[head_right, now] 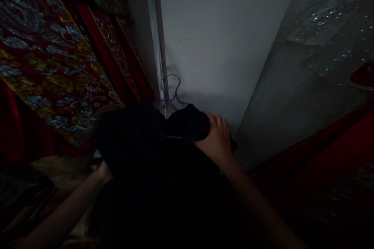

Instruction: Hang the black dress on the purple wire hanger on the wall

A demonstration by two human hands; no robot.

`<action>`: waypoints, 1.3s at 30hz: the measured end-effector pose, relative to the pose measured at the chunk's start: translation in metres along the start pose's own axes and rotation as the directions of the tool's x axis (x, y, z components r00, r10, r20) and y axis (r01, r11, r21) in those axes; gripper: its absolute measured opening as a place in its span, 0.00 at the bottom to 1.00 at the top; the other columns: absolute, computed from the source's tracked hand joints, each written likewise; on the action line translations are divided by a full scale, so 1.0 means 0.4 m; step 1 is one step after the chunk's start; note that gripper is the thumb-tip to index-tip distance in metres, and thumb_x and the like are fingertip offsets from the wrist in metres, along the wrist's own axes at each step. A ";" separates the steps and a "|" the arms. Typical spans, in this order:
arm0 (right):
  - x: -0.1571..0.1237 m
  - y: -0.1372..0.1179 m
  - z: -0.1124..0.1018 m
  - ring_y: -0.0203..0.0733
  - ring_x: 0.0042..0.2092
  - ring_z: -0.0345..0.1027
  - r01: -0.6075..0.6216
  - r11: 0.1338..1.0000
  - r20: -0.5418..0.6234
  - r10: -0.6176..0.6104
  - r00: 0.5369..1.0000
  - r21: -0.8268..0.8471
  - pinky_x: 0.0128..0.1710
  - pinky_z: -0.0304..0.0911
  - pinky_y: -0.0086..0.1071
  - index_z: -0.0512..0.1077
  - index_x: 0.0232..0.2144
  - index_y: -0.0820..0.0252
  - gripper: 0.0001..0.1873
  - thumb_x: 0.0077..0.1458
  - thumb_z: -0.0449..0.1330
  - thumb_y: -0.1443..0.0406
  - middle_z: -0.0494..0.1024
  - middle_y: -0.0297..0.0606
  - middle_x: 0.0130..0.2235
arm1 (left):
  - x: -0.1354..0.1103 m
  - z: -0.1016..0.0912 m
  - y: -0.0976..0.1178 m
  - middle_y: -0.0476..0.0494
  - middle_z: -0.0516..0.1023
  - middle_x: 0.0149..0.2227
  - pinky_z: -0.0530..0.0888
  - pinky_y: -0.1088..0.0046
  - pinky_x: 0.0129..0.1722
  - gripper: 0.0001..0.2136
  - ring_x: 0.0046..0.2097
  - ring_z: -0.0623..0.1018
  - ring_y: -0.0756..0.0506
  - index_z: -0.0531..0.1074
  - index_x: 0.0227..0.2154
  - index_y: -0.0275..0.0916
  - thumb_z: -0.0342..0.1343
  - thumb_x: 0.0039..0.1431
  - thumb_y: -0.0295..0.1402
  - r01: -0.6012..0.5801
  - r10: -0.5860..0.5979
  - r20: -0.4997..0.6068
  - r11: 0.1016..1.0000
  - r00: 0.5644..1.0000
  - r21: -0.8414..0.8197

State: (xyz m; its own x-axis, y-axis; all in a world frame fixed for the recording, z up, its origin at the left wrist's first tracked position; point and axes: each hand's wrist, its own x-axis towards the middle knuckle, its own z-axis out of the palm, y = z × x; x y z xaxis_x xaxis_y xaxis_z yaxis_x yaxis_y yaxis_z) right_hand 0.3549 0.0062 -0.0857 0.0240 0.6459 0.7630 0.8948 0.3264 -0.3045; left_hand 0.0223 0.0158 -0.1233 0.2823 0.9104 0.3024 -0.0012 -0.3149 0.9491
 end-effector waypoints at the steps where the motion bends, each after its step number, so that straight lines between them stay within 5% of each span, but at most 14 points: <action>1: 0.026 0.015 -0.001 0.62 0.52 0.66 -0.032 0.999 -0.015 0.032 0.999 -0.024 0.52 0.63 0.53 0.66 0.58 0.61 0.41 0.40 0.69 0.59 0.72 0.51 0.50 | -0.014 -0.010 -0.004 0.34 0.84 0.39 0.77 0.66 0.49 0.35 0.49 0.80 0.40 0.81 0.41 0.33 0.32 0.69 0.53 0.054 -0.056 -0.043 0.996 0.997 -0.065; 5: 0.129 0.010 0.005 0.65 0.54 0.64 -0.052 0.998 -0.035 0.051 0.998 -0.043 0.53 0.62 0.56 0.66 0.59 0.63 0.44 0.39 0.71 0.55 0.71 0.54 0.51 | -0.034 0.002 -0.005 0.35 0.81 0.52 0.71 0.57 0.60 0.35 0.60 0.75 0.37 0.77 0.49 0.41 0.43 0.60 0.64 0.221 -0.339 -0.231 0.880 0.912 -0.420; 9: 0.173 -0.058 -0.001 0.65 0.57 0.62 0.081 0.996 0.009 -0.082 0.997 0.029 0.57 0.59 0.57 0.61 0.63 0.60 0.48 0.41 0.71 0.55 0.69 0.52 0.55 | -0.052 0.061 0.002 0.40 0.77 0.58 0.72 0.59 0.61 0.25 0.61 0.74 0.37 0.72 0.54 0.44 0.65 0.56 0.47 0.231 -0.329 -0.444 0.937 0.834 -0.260; 13: 0.111 -0.083 -0.037 0.63 0.64 0.55 0.171 0.979 0.092 -0.181 0.979 0.111 0.64 0.54 0.57 0.59 0.65 0.58 0.47 0.44 0.70 0.60 0.64 0.51 0.61 | -0.129 0.111 -0.005 0.40 0.77 0.58 0.70 0.56 0.63 0.25 0.62 0.73 0.37 0.70 0.56 0.44 0.67 0.56 0.40 0.287 -0.409 -0.575 0.911 0.709 -0.295; 16: -0.015 -0.084 -0.032 0.61 0.71 0.42 0.066 0.968 0.102 -0.093 0.990 0.241 0.68 0.46 0.58 0.60 0.64 0.54 0.37 0.53 0.65 0.58 0.58 0.47 0.68 | -0.184 0.143 -0.024 0.39 0.76 0.58 0.70 0.55 0.63 0.25 0.63 0.72 0.37 0.69 0.57 0.43 0.66 0.57 0.40 0.349 -0.534 -0.549 0.843 0.643 -0.410; 19: -0.181 -0.104 0.038 0.58 0.68 0.53 -0.263 0.835 0.170 0.205 0.964 0.484 0.66 0.51 0.57 0.64 0.60 0.51 0.28 0.60 0.59 0.53 0.65 0.46 0.64 | -0.204 0.173 -0.042 0.38 0.76 0.58 0.71 0.55 0.62 0.24 0.62 0.73 0.37 0.69 0.57 0.41 0.65 0.59 0.38 0.385 -0.605 -0.471 0.785 0.642 -0.485; 21: -0.279 -0.125 0.103 0.56 0.57 0.68 -0.536 0.637 0.407 0.355 0.842 0.554 0.59 0.62 0.53 0.71 0.48 0.53 0.20 0.62 0.55 0.50 0.76 0.47 0.52 | -0.203 0.192 -0.047 0.37 0.77 0.57 0.72 0.56 0.61 0.25 0.61 0.75 0.37 0.69 0.57 0.40 0.65 0.58 0.37 0.385 -0.620 -0.439 0.767 0.650 -0.513; 23: -0.338 -0.145 0.154 0.55 0.45 0.75 -0.688 0.502 0.641 0.299 0.707 0.525 0.49 0.68 0.49 0.73 0.38 0.57 0.22 0.62 0.51 0.46 0.80 0.47 0.39 | -0.198 0.209 -0.045 0.36 0.79 0.54 0.73 0.56 0.60 0.25 0.59 0.76 0.36 0.69 0.57 0.39 0.65 0.58 0.37 0.385 -0.629 -0.413 0.753 0.658 -0.534; 25: -0.350 -0.164 0.175 0.53 0.42 0.76 -0.710 0.496 0.731 0.199 0.653 0.500 0.45 0.69 0.45 0.73 0.38 0.58 0.21 0.59 0.56 0.47 0.80 0.45 0.36 | -0.198 0.223 -0.039 0.36 0.80 0.53 0.73 0.56 0.60 0.24 0.58 0.77 0.36 0.70 0.56 0.39 0.65 0.58 0.35 0.391 -0.635 -0.384 0.742 0.670 -0.545; 31: -0.266 -0.198 0.144 0.47 0.46 0.74 -0.644 0.516 0.671 0.167 0.723 0.566 0.50 0.66 0.41 0.72 0.41 0.57 0.11 0.62 0.55 0.58 0.80 0.41 0.42 | -0.219 0.253 -0.017 0.37 0.78 0.56 0.70 0.56 0.63 0.24 0.59 0.76 0.36 0.70 0.56 0.39 0.66 0.57 0.33 0.416 -0.648 -0.364 0.733 0.670 -0.538; 35: -0.295 -0.219 0.160 0.49 0.51 0.73 -0.657 0.449 0.633 0.228 0.740 0.606 0.54 0.66 0.43 0.69 0.46 0.54 0.13 0.64 0.54 0.56 0.78 0.43 0.47 | -0.228 0.251 -0.017 0.38 0.78 0.57 0.70 0.57 0.62 0.24 0.61 0.74 0.36 0.71 0.56 0.40 0.66 0.56 0.35 0.409 -0.608 -0.339 0.763 0.718 -0.501; 39: -0.336 -0.233 0.180 0.50 0.51 0.73 -0.662 0.382 0.603 0.279 0.748 0.645 0.54 0.66 0.44 0.69 0.45 0.53 0.14 0.64 0.53 0.53 0.78 0.43 0.47 | -0.234 0.246 -0.022 0.36 0.78 0.56 0.72 0.58 0.61 0.23 0.59 0.76 0.36 0.73 0.54 0.39 0.66 0.56 0.37 0.441 -0.651 -0.288 0.715 0.702 -0.542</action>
State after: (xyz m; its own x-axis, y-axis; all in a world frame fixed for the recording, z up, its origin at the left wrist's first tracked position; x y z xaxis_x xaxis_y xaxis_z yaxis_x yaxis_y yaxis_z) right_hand 0.2363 -0.0611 -0.2009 -0.0008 0.9899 0.1420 0.0386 0.1419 -0.9891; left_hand 0.0901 -0.0930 -0.1684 -0.0769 0.9216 -0.3803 -0.3966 0.3217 0.8598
